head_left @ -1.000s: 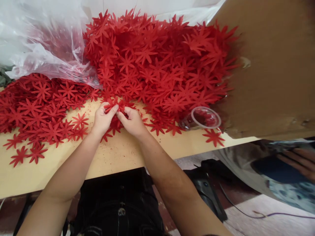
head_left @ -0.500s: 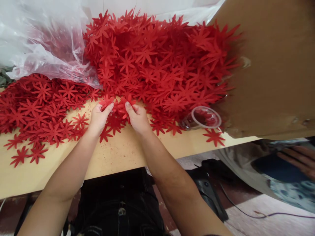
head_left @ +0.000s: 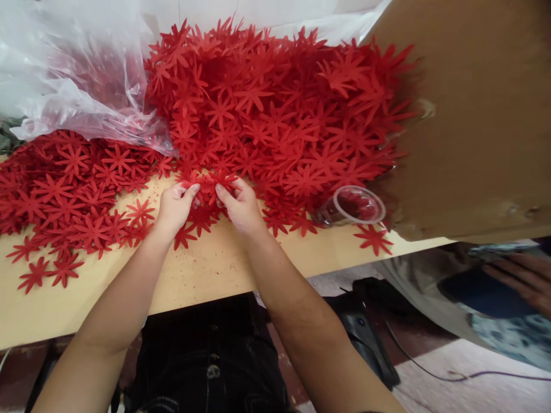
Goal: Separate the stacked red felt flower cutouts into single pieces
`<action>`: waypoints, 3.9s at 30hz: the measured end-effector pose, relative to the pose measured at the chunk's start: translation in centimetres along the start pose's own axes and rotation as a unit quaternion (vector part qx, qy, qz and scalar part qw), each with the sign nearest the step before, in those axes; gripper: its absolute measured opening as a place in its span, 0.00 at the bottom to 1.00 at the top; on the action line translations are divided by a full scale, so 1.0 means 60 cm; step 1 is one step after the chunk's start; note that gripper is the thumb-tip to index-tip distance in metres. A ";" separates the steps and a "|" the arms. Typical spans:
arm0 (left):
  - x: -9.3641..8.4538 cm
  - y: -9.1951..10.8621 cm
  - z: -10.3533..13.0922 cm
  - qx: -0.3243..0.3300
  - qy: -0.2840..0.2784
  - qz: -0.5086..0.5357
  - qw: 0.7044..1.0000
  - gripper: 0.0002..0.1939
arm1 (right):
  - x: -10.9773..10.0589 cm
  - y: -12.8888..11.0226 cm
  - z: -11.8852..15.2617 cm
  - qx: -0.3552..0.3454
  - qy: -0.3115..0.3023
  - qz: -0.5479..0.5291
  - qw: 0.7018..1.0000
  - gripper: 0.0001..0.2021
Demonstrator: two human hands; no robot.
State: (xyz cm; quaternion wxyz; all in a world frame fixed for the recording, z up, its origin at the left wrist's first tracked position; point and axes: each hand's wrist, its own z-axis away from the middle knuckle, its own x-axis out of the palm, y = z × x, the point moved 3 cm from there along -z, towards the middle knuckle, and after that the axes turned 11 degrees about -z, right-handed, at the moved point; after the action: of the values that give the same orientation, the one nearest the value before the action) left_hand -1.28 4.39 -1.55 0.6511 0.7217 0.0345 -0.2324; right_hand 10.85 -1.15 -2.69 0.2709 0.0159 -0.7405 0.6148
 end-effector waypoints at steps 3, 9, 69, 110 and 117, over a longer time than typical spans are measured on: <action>0.000 0.007 0.006 0.018 -0.006 -0.047 0.999 0.19 | 0.004 -0.003 0.002 -0.008 -0.011 -0.010 1.000 0.20; 0.014 0.004 0.009 -0.009 -0.054 -0.012 0.998 0.16 | 0.004 -0.003 0.003 -0.003 -0.048 -0.004 0.999 0.18; 0.014 0.025 0.023 0.164 0.022 -0.037 0.986 0.08 | -0.010 0.001 0.004 -0.062 -0.057 0.236 0.968 0.10; 0.006 -0.002 0.002 0.125 0.048 -0.119 0.984 0.09 | -0.019 -0.013 -0.002 -0.068 0.057 0.114 0.989 0.22; -0.003 -0.003 0.001 0.128 0.070 -0.147 0.978 0.08 | -0.021 -0.008 -0.010 -0.106 0.078 0.080 0.988 0.14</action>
State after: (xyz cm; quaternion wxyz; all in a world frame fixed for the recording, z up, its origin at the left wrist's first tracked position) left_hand -1.51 4.39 -1.65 0.5083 0.8003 0.1558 -0.2772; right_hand 12.35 -1.11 -2.73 0.2782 -0.1201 -0.7767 0.5521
